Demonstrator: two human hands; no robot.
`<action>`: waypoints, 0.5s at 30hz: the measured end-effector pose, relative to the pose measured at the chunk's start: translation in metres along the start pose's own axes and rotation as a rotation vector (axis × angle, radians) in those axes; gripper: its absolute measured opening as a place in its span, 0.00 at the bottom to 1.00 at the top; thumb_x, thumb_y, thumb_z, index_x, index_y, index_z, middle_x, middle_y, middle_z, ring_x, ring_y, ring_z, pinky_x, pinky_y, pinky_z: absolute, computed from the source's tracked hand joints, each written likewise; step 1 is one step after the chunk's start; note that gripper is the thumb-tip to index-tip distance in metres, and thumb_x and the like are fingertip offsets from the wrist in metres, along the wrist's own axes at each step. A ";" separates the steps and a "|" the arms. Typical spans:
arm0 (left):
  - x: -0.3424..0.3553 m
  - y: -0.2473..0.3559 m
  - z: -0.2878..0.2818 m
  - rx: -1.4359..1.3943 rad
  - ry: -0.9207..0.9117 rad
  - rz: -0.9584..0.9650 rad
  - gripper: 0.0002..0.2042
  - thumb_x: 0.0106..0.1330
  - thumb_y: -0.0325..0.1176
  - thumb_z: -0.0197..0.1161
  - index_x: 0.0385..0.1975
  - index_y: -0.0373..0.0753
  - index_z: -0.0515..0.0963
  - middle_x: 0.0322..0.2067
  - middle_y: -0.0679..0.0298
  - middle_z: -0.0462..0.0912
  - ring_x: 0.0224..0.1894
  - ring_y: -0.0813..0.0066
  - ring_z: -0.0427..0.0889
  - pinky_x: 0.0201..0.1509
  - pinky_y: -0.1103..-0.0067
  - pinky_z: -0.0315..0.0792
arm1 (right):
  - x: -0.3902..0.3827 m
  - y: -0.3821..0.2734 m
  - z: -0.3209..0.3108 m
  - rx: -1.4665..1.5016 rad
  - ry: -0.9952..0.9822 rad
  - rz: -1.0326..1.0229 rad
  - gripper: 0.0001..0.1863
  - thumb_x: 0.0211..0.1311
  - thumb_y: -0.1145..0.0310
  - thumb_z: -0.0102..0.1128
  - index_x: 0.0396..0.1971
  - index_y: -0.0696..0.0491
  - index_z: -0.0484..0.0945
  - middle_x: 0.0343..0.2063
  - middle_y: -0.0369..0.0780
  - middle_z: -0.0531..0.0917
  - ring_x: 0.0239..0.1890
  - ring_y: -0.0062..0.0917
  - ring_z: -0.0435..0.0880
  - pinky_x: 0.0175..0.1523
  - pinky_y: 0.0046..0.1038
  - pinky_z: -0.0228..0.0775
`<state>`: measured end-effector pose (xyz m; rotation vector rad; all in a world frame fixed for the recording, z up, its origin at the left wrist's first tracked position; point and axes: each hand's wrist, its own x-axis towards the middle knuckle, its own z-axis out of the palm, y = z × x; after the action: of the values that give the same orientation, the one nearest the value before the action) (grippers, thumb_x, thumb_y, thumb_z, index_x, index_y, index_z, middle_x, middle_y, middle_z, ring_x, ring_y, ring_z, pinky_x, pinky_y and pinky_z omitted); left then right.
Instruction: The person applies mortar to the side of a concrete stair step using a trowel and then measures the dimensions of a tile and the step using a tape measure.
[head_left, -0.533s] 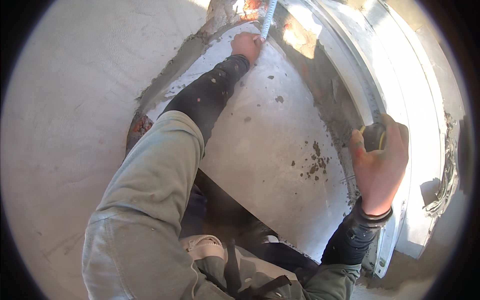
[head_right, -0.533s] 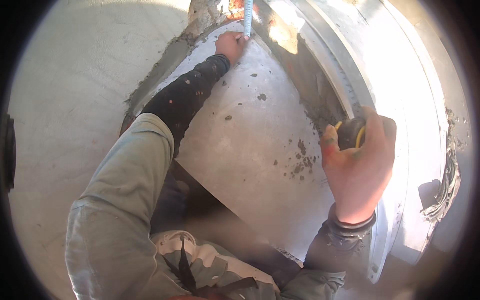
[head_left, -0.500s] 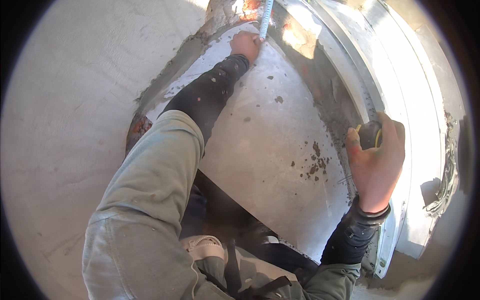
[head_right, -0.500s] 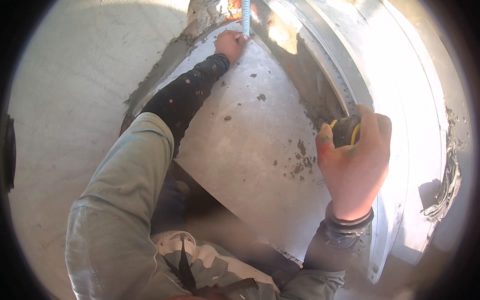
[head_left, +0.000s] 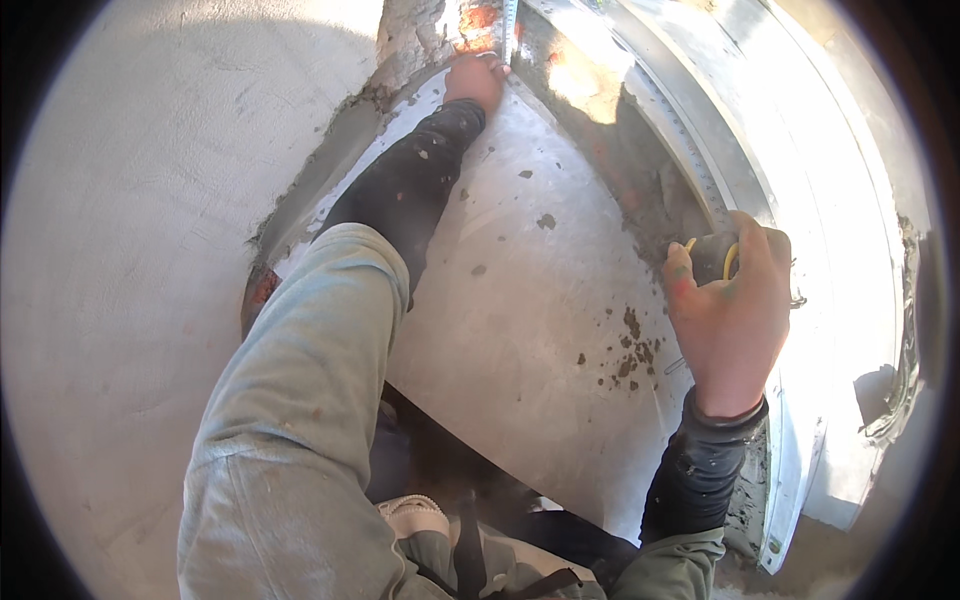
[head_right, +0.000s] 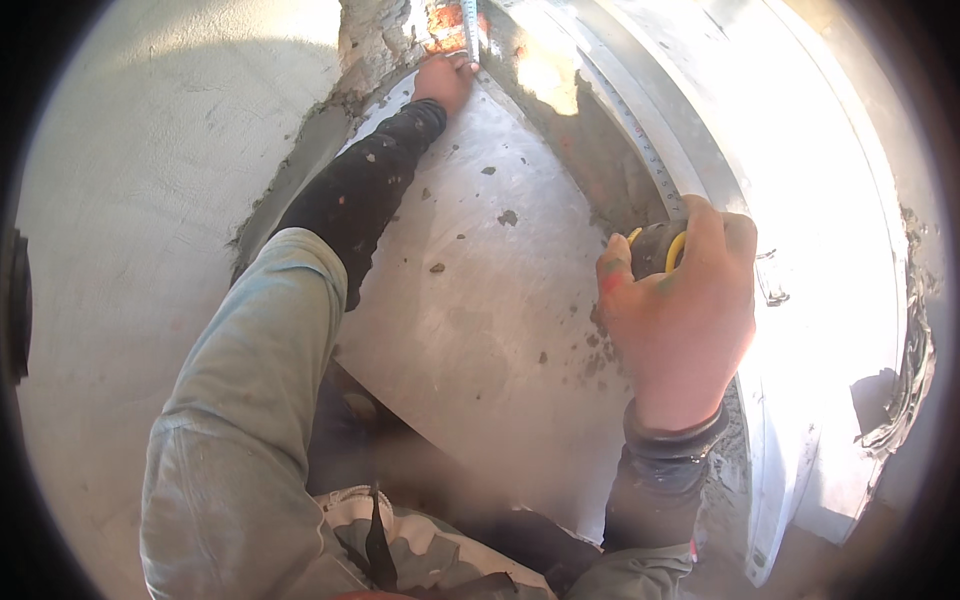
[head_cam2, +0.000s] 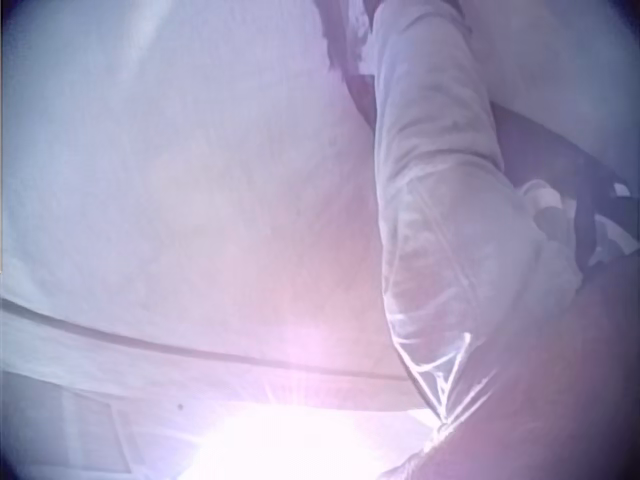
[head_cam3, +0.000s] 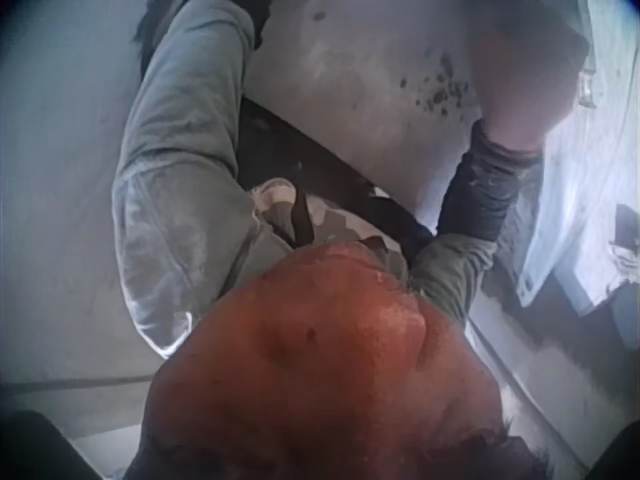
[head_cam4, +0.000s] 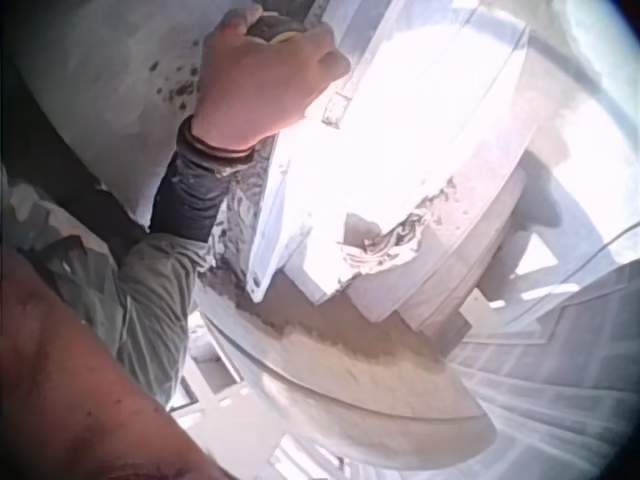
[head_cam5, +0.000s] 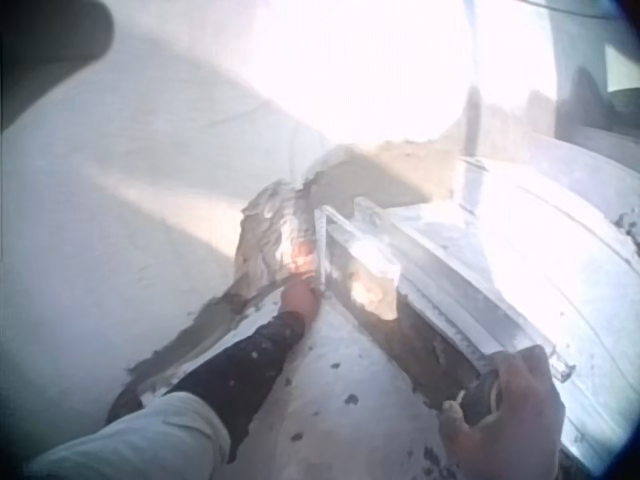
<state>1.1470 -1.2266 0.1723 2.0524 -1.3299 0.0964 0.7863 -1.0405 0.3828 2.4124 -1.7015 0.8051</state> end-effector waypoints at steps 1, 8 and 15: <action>0.003 0.001 0.003 0.011 -0.022 -0.006 0.16 0.70 0.47 0.57 0.42 0.44 0.85 0.45 0.48 0.81 0.49 0.51 0.80 0.52 0.60 0.73 | 0.001 0.000 0.002 0.002 -0.009 0.015 0.25 0.45 0.66 0.73 0.45 0.56 0.78 0.37 0.42 0.75 0.33 0.37 0.81 0.37 0.35 0.76; 0.022 -0.015 0.016 0.045 0.047 0.041 0.17 0.70 0.46 0.56 0.38 0.38 0.83 0.33 0.45 0.82 0.40 0.46 0.82 0.48 0.59 0.75 | 0.011 -0.003 0.016 0.008 -0.025 0.048 0.24 0.45 0.66 0.74 0.44 0.57 0.78 0.38 0.44 0.75 0.36 0.38 0.82 0.38 0.37 0.76; 0.018 -0.006 0.014 0.037 0.074 0.097 0.16 0.70 0.46 0.56 0.36 0.39 0.82 0.31 0.46 0.82 0.38 0.45 0.82 0.46 0.59 0.75 | 0.015 -0.007 0.028 0.002 -0.055 0.060 0.25 0.46 0.65 0.75 0.44 0.58 0.78 0.39 0.45 0.75 0.38 0.40 0.83 0.39 0.37 0.77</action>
<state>1.1561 -1.2468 0.1661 1.9950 -1.3905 0.2392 0.8061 -1.0603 0.3674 2.4169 -1.8023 0.7548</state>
